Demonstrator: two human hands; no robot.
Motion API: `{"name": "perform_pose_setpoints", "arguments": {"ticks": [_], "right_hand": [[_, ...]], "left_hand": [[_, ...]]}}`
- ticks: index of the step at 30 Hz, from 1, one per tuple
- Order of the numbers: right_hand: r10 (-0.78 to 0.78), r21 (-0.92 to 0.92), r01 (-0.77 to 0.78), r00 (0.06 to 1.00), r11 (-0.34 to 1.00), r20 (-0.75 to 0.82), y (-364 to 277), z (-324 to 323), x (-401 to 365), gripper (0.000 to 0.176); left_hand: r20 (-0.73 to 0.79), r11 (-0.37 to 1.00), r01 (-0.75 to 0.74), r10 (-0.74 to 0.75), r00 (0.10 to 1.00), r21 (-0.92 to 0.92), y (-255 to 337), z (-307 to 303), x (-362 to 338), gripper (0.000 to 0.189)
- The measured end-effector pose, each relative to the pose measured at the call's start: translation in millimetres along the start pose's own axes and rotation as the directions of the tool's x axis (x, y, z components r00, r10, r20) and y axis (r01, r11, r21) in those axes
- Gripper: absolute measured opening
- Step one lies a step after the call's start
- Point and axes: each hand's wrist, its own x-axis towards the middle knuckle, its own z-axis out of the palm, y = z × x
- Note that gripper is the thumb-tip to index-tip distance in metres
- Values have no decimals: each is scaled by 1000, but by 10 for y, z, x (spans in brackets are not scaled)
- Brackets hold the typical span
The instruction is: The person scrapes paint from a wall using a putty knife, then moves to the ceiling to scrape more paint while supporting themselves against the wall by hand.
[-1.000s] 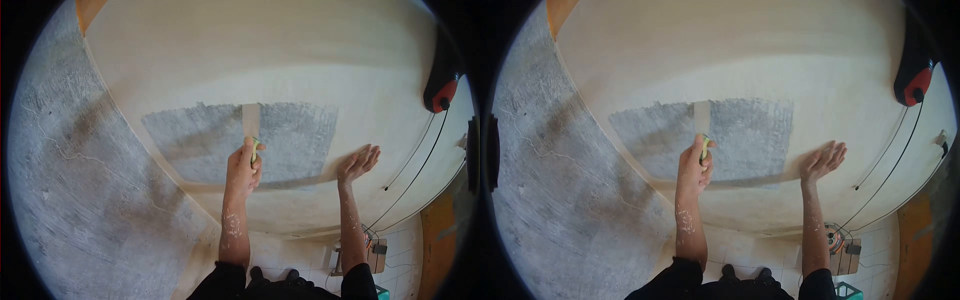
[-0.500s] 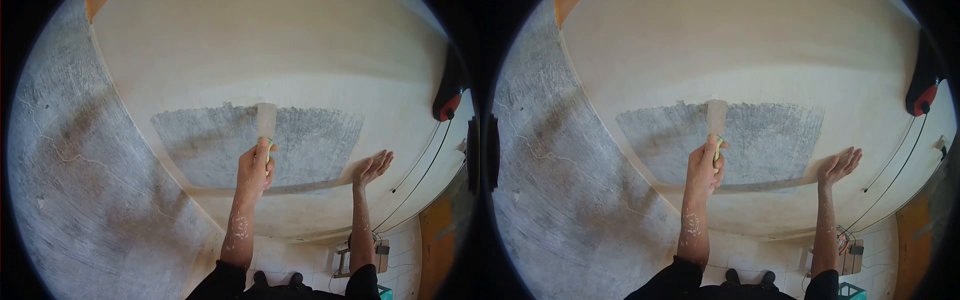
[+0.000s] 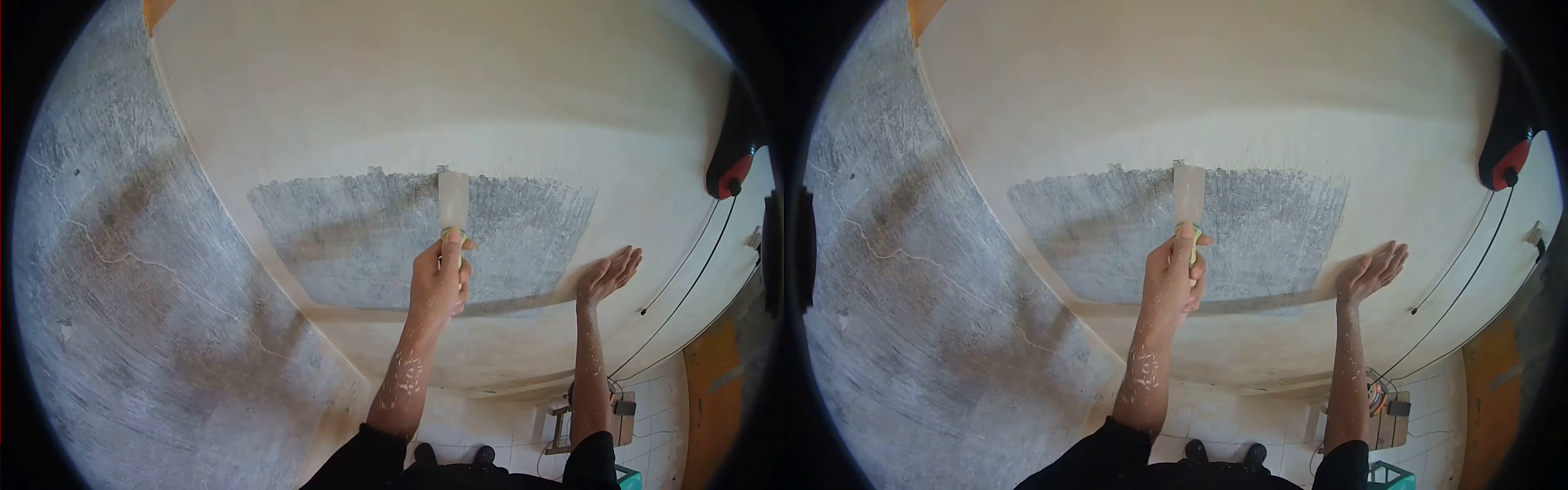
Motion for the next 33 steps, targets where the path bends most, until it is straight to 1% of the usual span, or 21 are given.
{"name": "perform_pose_setpoints", "arguments": {"ticks": [3, 6, 9, 12, 15, 18, 21, 23, 25, 27, 30, 31, 33], "right_hand": [[-14, 5, 14, 1000, 1000, 1, 5, -21, 3, 55], [8, -6, -8, 1000, 1000, -4, -12, -9, -3, 55], [-9, -3, 9, 1000, 1000, 6, 31, -22, -5, 55], [-12, -10, 12, 1000, 1000, -1, 57, -5, -10, 55], [-29, 7, 29, 1000, 1000, 9, 65, -27, 11, 54], [-10, 12, 10, 1000, 1000, 9, 95, -64, -19, 56], [7, 29, -8, 1000, 1000, 8, 46, -38, -37, 56], [10, 36, -10, 1000, 999, -10, 48, 13, 36, 55], [7, 47, -8, 1000, 999, 8, 77, -38, -13, 54], [14, 46, -13, 1000, 999, -2, 77, 13, 2, 54], [-1, 33, 0, 1000, 999, 27, 100, 13, 29, 53], [-8, 20, 6, 998, 1000, 58, 130, -61, -21, 53], [-5, 28, 4, 999, 1000, 46, 145, -47, -3, 53]], "left_hand": [[-57, 999, 32, -30, 998, 33, -189, -86, -56, 50], [-4, 1000, 2, -2, 1000, 9, -52, 43, 49, 50], [-45, 998, -22, 24, 999, 52, -136, -8, 14, 52], [-44, 998, 42, -40, 998, 40, -192, 49, -16, 50], [-6, 1000, -17, 17, 1000, -2, -64, 131, 9, 53], [-52, 999, 30, -28, 998, 40, -227, 106, -128, 52], [-21, 1000, 29, -28, 999, 8, -46, 262, -20, 52], [-43, 999, 21, -19, 999, 33, -156, 189, -22, 50], [-59, 999, 34, -32, 998, 41, -229, 218, -84, 50], [-44, 999, 8, -6, 999, 49, -123, 309, 7, 50], [-69, 999, -11, 14, 998, 53, -160, 273, -32, 51], [-75, 999, 26, -23, 997, 44, -238, 299, -109, 51], [-64, 998, 63, -61, 996, 29, -287, 426, -115, 50]]}}
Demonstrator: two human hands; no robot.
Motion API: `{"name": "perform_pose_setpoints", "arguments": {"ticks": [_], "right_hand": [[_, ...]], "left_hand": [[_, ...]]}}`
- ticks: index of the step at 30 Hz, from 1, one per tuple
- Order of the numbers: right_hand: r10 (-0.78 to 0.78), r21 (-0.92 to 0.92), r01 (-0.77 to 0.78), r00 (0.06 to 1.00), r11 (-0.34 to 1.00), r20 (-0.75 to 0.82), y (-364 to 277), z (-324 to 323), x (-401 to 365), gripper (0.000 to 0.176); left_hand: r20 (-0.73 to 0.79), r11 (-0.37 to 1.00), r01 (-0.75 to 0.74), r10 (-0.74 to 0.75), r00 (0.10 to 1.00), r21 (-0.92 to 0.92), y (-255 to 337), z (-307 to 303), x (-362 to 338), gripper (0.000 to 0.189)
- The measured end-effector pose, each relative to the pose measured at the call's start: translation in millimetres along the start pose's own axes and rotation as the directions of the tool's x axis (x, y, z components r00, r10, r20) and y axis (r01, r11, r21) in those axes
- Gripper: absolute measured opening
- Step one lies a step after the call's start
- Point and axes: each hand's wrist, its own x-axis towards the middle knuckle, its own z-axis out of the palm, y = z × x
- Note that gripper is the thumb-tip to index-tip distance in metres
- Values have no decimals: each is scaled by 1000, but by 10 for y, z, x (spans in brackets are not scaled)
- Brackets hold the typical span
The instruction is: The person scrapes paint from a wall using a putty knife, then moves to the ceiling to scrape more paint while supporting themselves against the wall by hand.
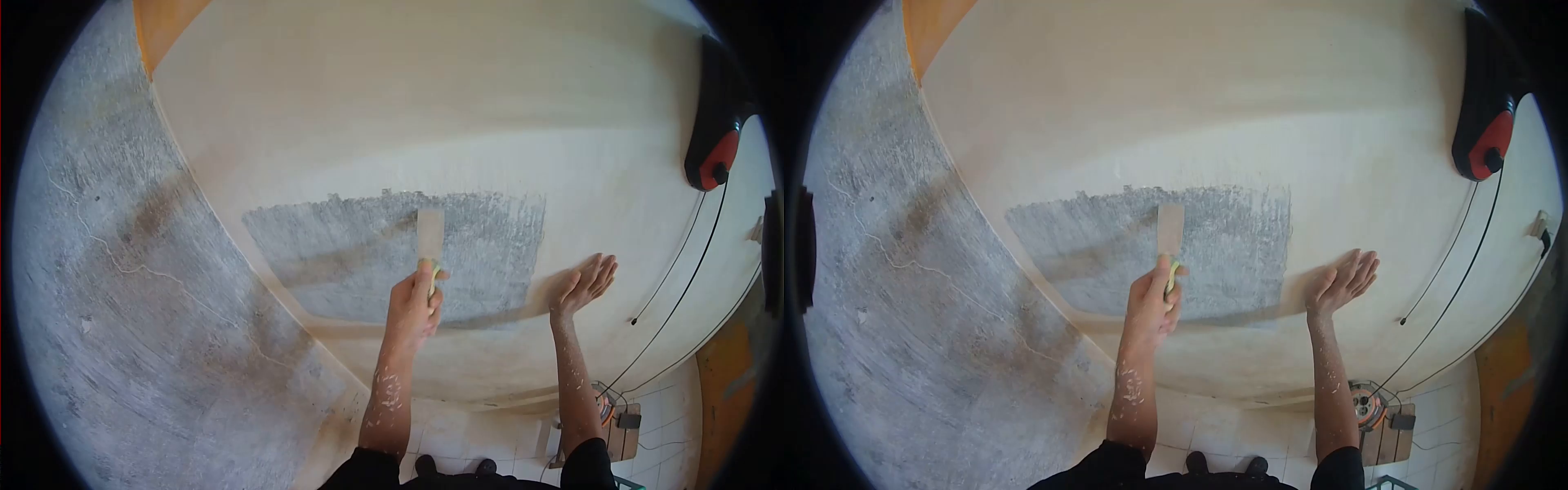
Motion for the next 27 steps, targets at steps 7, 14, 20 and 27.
{"name": "perform_pose_setpoints", "arguments": {"ticks": [7, 14, 20, 27], "right_hand": [[13, 66, -15, 1000, 998, 26, 71, -19, -22, 54], [-3, 87, -1, 999, 996, 35, 65, -38, -39, 54], [34, 69, -37, 998, 997, 47, 64, -25, -65, 52], [28, 61, -30, 999, 998, 41, 51, -47, -33, 52]], "left_hand": [[-3, 999, -43, 43, 999, -20, 10, 155, -3, 49], [-52, 998, -65, 65, 997, 3, 13, 132, 95, 50], [-98, 1000, 2, -2, 995, 0, -162, 50, -30, 50], [-44, 999, -32, 33, 998, 23, -72, 128, 5, 51]]}}
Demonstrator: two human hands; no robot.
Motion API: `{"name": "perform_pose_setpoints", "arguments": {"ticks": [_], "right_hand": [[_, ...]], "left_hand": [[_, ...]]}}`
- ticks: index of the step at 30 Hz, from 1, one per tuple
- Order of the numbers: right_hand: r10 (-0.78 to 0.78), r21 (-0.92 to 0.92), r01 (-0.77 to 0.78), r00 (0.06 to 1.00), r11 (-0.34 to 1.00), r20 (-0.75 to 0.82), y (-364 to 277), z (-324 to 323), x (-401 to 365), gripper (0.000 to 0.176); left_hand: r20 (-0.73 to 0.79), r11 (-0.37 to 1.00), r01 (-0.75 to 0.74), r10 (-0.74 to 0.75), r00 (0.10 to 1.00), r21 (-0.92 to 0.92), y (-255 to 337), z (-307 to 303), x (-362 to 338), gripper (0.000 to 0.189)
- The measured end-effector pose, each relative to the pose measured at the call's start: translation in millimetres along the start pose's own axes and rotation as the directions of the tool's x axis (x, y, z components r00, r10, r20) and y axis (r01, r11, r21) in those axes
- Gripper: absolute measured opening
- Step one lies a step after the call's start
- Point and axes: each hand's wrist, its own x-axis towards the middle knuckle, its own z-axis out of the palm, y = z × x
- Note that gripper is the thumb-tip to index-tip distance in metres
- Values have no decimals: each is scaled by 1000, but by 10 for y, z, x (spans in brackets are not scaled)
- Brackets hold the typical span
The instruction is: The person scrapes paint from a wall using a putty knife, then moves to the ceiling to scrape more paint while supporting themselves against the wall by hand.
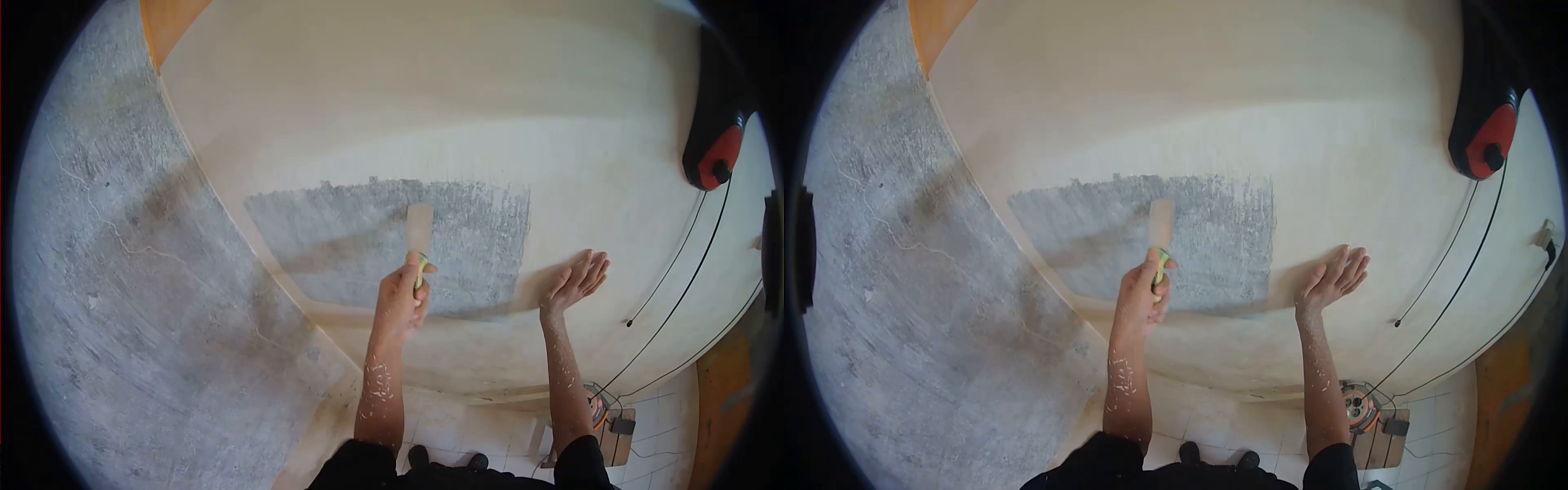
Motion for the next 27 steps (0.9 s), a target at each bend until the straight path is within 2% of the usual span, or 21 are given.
{"name": "perform_pose_setpoints", "arguments": {"ticks": [2, 5, 8, 11, 14, 17, 20, 23, 27], "right_hand": [[0, 8, 0, 1000, 1000, -8, -26, 5, 3, 52], [-6, 14, 6, 1000, 1000, -4, 3, 11, -16, 52], [-2, 10, 2, 1000, 1000, -9, 18, 24, -26, 52], [-10, 8, 10, 1000, 1000, -1, -14, 8, -4, 52], [-15, -3, 15, 1000, 1000, 7, -4, -2, -5, 52], [-20, 5, 20, 1000, 1000, 11, 35, -26, -44, 52], [-15, 11, 15, 1000, 1000, 14, 16, -3, -62, 52], [-17, 4, 17, 1000, 1000, 10, 35, -7, -31, 52], [-5, 15, 4, 1000, 1000, 20, 8, 6, -19, 52]], "left_hand": [[37, 1000, -12, 11, 999, 21, 148, 133, 24, 52], [-8, 998, -25, 26, 1000, 53, 77, 55, 4, 53], [-13, 1000, -19, 19, 1000, 8, -63, 89, 43, 54], [22, 997, -82, 81, 996, 15, 122, 97, 41, 53], [-22, 1000, 22, -22, 1000, 2, -30, 57, -21, 51], [57, 999, -33, 34, 998, -12, 254, 75, 18, 51], [-10, 999, 44, -44, 999, -16, 32, 8, -19, 51], [57, 1000, 0, 0, 998, 14, 262, 82, 50, 52], [31, 1000, 9, -9, 999, -14, 18, 156, 3, 51]]}}
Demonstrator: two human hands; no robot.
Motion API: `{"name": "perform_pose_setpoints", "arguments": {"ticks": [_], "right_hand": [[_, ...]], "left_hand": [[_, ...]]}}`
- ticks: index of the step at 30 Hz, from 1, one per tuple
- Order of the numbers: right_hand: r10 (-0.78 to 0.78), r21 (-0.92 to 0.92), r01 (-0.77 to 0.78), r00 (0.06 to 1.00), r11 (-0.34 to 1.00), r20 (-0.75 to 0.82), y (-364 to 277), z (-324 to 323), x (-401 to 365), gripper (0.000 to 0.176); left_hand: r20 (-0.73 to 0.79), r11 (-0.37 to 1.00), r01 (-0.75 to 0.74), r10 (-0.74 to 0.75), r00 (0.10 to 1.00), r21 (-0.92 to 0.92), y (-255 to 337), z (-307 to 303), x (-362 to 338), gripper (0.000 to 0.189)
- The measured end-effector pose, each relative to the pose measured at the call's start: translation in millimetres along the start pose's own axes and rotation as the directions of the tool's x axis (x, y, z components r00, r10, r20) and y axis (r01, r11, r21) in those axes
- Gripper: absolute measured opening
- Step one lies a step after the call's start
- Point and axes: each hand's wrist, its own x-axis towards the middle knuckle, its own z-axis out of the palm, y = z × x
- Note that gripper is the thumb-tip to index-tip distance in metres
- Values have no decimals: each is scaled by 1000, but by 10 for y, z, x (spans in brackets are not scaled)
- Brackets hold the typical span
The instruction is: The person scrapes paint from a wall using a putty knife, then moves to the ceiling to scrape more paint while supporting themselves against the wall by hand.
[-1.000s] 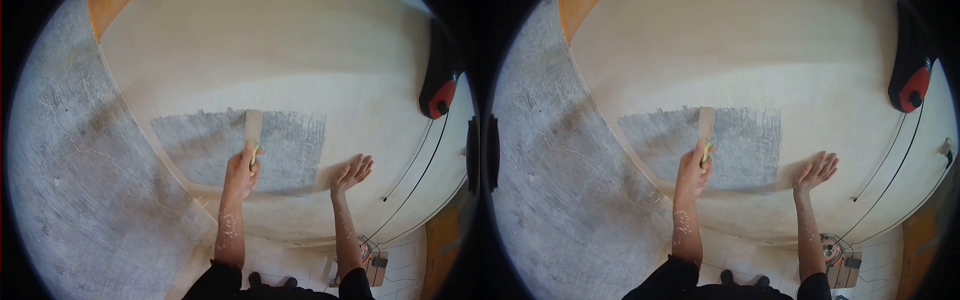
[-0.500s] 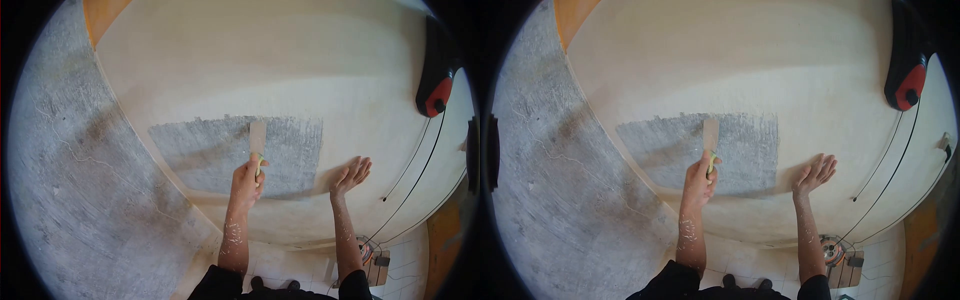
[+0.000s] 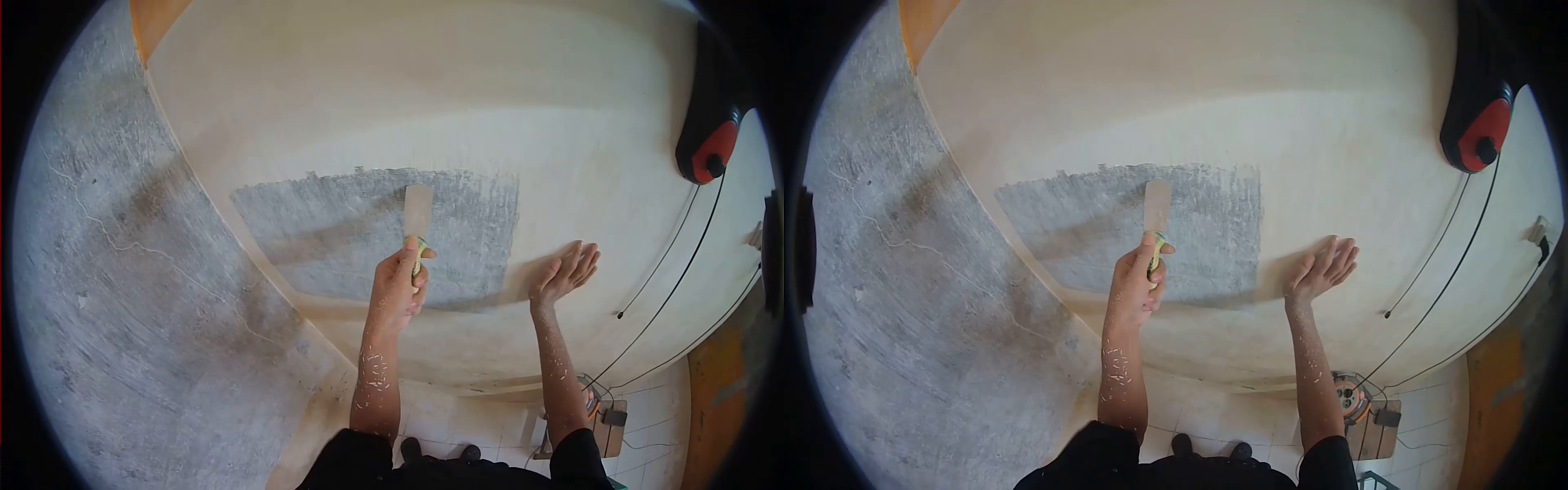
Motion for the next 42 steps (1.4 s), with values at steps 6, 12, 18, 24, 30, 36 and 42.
{"name": "perform_pose_setpoints", "arguments": {"ticks": [6, 12, 18, 24, 30, 36, 42], "right_hand": [[12, 8, -12, 1000, 1000, -1, -27, -8, 6, 52], [13, 23, -14, 1000, 1000, 15, -29, -18, 5, 52], [-34, 41, 34, 999, 999, 12, 6, -32, -1, 52], [-66, 31, 65, 997, 997, 33, 98, -34, -39, 52], [-79, 36, 79, 997, 996, -3, 80, 4, -53, 51], [-65, 36, 65, 998, 997, -7, 60, -5, -58, 50], [-89, 40, 89, 996, 995, 0, 141, 44, -87, 52]], "left_hand": [[-10, 1000, -22, 22, 1000, 9, -23, 181, -35, 53], [-6, 999, -36, 36, 999, 10, -46, 251, -47, 54], [19, 998, -50, 49, 999, 23, 74, 232, -1, 53], [14, 999, -23, 24, 1000, -27, 94, 210, 10, 53], [-70, 998, -59, 57, 996, -27, 115, 57, 13, 53], [-42, 995, -95, 94, 995, -14, 61, 183, -11, 51], [41, 999, -54, 54, 998, 4, -54, 473, 7, 54]]}}
